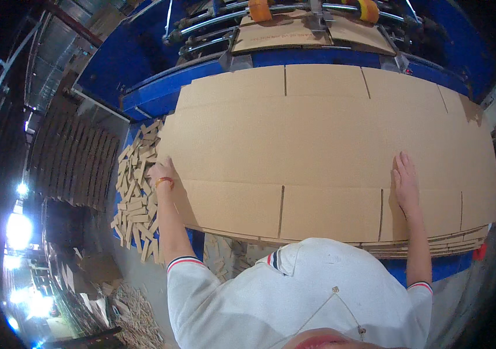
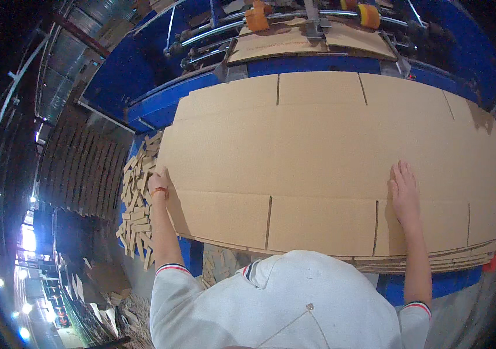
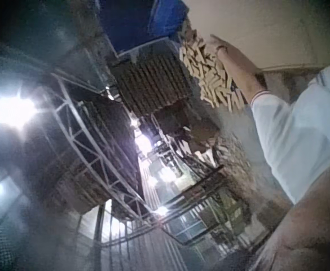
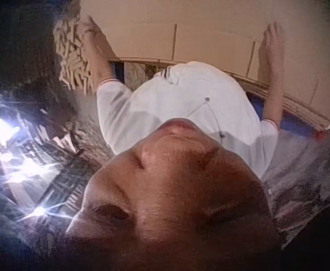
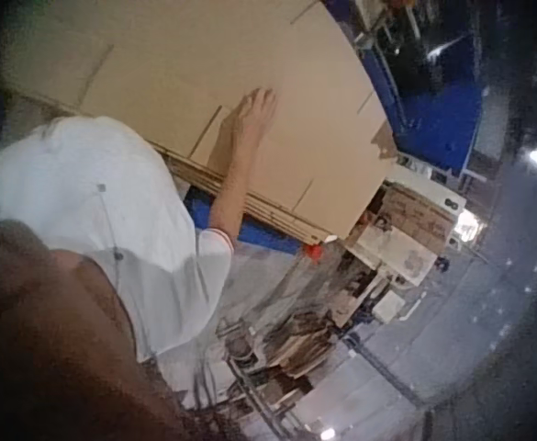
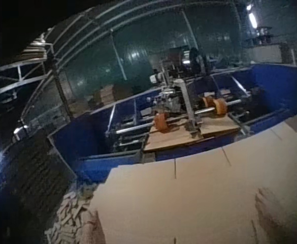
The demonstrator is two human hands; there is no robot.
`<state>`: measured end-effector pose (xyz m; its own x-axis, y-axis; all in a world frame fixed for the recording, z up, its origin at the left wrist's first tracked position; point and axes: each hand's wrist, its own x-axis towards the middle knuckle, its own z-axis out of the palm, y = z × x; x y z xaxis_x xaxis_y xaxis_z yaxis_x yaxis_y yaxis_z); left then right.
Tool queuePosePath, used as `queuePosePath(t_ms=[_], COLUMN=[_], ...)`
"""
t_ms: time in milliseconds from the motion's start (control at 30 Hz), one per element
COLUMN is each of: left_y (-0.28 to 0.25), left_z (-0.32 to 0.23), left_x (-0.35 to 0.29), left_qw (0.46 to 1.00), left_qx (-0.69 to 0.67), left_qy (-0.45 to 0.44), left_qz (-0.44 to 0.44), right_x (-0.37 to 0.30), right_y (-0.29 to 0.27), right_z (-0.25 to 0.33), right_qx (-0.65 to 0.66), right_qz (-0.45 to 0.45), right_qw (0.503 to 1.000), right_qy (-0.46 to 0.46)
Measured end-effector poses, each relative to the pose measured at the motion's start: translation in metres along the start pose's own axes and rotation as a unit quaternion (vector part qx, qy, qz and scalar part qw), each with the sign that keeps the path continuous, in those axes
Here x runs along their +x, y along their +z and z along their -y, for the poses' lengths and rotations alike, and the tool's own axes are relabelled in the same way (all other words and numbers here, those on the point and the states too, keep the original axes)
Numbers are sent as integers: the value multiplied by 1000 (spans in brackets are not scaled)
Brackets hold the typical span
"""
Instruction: The person repeatedly picks up flat cardboard sheets from a conveyor and stacks them by hand on a growing pile. The person aligns each sheet before placing it down.
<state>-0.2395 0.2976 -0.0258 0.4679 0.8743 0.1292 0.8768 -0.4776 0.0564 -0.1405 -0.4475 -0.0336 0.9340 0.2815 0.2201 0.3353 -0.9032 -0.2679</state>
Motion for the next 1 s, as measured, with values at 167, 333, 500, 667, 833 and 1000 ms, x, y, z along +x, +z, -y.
queuePosePath(t_ms=[167,333,500,667,833,1000], left_y=[2,-15,-61,-156,-294,-179], left_z=[4,-2,-3,-27,-39,-19], left_x=[9,33,38,-3,-98,-229], left_qw=[991,986,990,972,723,492], left_qx=[-100,-36,-39,13,-579,-824], left_qy=[90,60,127,219,258,217], left_qz=[8,150,38,-87,275,181], right_x=[1,-1,-1,-2,-20,-36], right_y=[-2,-1,2,2,-8,-7], right_z=[18,15,16,20,20,27], right_qx=[-49,-35,-55,-46,-46,-22], right_qz=[-53,-64,-79,-104,-91,-78], right_qw=[997,997,995,993,993,994], right_qy=[31,34,41,36,62,69])
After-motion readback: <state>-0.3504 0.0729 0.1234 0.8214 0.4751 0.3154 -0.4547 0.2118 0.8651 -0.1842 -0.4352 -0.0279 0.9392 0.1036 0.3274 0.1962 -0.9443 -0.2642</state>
